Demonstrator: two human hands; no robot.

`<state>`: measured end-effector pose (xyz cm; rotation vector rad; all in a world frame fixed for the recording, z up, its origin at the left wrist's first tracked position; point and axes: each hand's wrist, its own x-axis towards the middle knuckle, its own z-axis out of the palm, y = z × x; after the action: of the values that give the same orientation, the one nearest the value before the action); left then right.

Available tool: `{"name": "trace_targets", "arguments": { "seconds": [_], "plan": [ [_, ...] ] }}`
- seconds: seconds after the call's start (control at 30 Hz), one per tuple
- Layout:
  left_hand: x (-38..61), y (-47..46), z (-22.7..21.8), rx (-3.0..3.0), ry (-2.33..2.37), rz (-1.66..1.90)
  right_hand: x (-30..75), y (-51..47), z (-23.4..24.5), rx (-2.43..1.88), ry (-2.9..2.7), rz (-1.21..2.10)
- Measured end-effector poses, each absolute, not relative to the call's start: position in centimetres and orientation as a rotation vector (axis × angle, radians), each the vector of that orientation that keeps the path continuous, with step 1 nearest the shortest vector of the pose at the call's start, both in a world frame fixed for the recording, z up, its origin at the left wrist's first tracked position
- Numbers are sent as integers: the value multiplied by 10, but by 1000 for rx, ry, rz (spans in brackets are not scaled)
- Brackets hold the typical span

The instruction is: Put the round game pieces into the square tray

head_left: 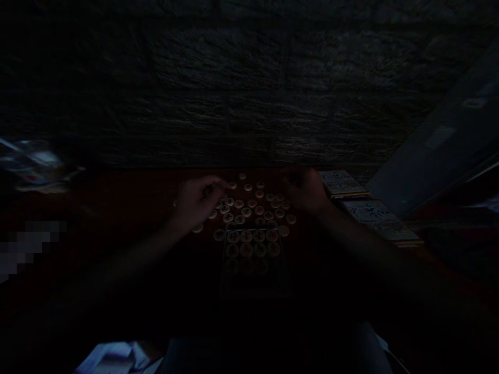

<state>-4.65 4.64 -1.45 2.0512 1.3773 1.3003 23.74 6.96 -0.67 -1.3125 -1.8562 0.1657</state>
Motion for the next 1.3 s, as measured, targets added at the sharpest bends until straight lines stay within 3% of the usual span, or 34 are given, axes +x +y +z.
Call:
{"name": "trace_targets", "arguments": {
  "seconds": [0.37, 0.73, 0.83, 1.07, 1.3],
  "plan": [
    [-41, 42, -13, 2218, 1294, 1193, 226, 60, -10, -1131, -1968, 797],
    [-49, 52, -11, 2112, 1352, 1258, 248, 82, -6, -1261, -1574, 413],
    [-51, 56, -12, 2070, 1393, 1266, 252, 83, -5, -1294, -1573, 471],
    [-50, 56, -17, 2125, 1377, 1215, 244, 59, 8, -1210, -2154, 981],
    [-49, 53, -15, 2172, 1347, 1191, 232, 47, 16, -1280, -2504, 923]
  ]
}}
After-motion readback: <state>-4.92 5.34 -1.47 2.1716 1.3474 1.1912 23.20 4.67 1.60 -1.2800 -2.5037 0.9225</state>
